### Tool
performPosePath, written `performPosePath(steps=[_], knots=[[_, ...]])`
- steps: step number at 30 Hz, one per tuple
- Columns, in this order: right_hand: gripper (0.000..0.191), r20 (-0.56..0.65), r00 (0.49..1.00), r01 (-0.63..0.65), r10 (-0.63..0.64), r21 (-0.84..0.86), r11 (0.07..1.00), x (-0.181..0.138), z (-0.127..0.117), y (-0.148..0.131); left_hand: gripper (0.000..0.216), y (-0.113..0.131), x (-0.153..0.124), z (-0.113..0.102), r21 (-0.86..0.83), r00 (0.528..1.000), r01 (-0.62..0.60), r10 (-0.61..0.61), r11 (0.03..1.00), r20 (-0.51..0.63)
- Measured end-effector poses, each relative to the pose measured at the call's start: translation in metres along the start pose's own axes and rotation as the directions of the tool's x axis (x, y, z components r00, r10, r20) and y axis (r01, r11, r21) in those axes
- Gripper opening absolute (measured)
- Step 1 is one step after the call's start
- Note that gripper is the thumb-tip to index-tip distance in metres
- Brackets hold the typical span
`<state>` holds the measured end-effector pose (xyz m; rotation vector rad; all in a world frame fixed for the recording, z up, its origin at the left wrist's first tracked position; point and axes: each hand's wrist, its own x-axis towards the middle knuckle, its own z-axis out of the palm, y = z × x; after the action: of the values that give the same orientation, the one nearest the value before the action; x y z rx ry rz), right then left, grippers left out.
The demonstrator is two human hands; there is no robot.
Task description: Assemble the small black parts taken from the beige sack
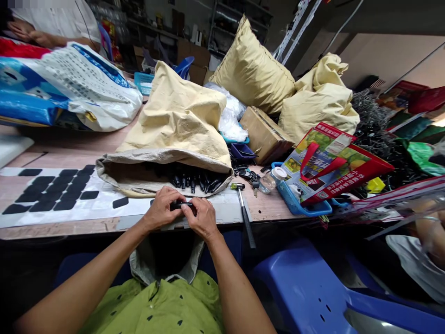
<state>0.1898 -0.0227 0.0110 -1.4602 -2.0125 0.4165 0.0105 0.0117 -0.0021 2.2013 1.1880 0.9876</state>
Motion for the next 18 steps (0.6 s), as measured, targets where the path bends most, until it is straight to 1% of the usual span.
performPosePath(steps=[5, 9, 11, 14, 18], knots=[[0.022, -0.009, 1.0, -0.006, 0.007, 0.069, 0.998, -0.0015, -0.002, 0.0015, 0.01, -0.0006, -0.0007, -0.0011, -0.014, 1.0, -0.011, 0.011, 1.0, -0.003], [0.019, -0.012, 1.0, -0.011, 0.012, 0.116, 0.993, -0.0023, -0.0029, 0.0018, 0.015, -0.0004, -0.001, -0.001, -0.02, 1.0, -0.028, 0.029, 0.999, 0.003], [0.026, -0.009, 1.0, -0.011, 0.012, 0.125, 0.992, -0.0022, -0.003, 0.0027, 0.018, -0.0002, -0.0009, -0.0012, -0.03, 1.0, -0.017, 0.017, 0.999, -0.014], [0.04, -0.013, 0.999, -0.039, 0.042, 0.164, 0.986, -0.0021, -0.0042, 0.0048, 0.02, -0.0002, -0.0006, -0.0019, -0.048, 0.999, 0.008, -0.01, 0.999, -0.04], [0.05, 0.005, 0.994, -0.102, 0.106, 0.305, 0.947, -0.0032, -0.0062, 0.0086, 0.018, -0.0002, -0.0009, -0.0024, -0.039, 0.999, 0.02, -0.022, 0.999, -0.037]])
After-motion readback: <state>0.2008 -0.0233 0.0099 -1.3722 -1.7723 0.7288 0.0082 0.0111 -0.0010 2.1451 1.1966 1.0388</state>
